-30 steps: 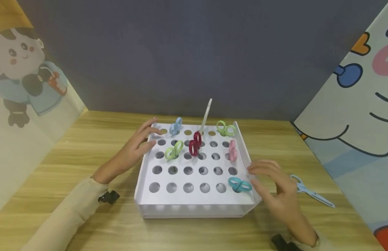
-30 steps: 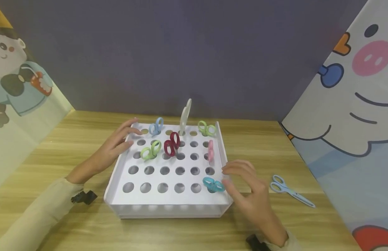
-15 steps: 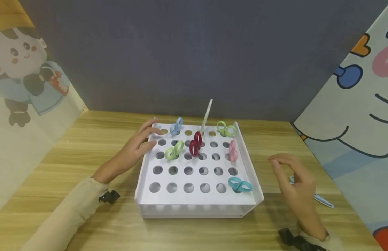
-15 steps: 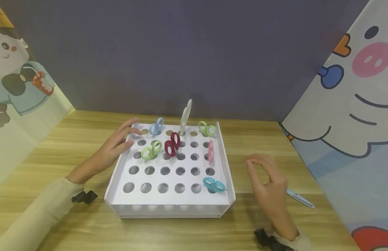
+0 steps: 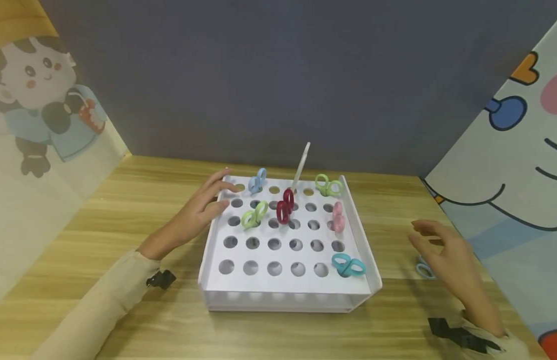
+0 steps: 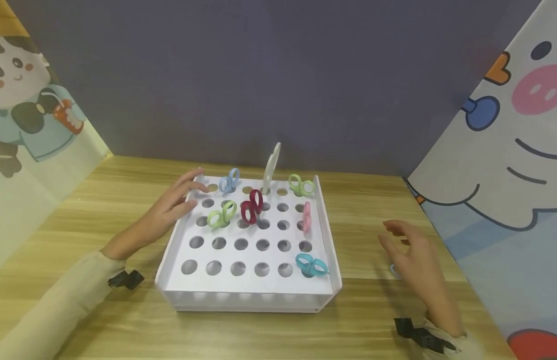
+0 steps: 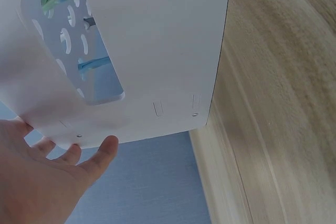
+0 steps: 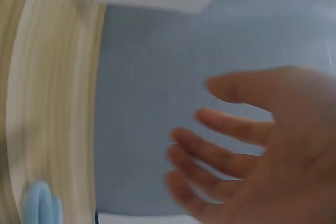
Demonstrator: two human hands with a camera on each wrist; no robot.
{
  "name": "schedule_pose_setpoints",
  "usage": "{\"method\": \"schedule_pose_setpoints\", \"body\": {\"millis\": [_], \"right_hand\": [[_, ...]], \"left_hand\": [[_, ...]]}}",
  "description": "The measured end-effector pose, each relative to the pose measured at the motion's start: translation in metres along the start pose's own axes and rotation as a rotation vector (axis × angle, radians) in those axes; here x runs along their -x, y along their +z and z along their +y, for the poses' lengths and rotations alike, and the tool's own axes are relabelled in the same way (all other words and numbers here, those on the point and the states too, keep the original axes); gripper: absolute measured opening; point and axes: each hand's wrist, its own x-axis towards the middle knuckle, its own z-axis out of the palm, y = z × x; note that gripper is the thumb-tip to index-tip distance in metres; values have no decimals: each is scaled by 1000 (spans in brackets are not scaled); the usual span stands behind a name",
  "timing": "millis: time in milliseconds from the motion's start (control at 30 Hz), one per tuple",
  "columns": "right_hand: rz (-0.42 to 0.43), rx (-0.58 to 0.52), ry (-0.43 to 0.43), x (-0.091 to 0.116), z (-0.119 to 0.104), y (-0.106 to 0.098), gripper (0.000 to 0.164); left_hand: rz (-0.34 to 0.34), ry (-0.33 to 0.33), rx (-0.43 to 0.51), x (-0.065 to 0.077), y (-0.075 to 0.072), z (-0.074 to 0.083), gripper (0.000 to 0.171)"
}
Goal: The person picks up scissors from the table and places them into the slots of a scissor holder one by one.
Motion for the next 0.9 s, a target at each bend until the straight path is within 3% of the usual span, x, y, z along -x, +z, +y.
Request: {"method": "schedule_pose_setpoints", "body": {"millis": [200, 367, 433, 733, 900], "right_hand": [[-173, 80, -17, -1, 25, -5, 49], [-437, 130, 91, -1, 45, -7, 63], [-506, 128, 121, 0, 54, -6, 67], [-505, 142, 27, 0, 72, 6, 48], [-476, 172, -16, 0, 75, 11, 46]], "left_hand": [[3, -11, -2, 2, -1, 1, 26], [-13, -25, -6, 1, 0, 2, 26], [-15, -23, -7, 1, 0, 2, 26], [-5, -13, -11, 0, -1, 2, 27], [-4, -16, -12, 0, -1, 1, 27]]}}
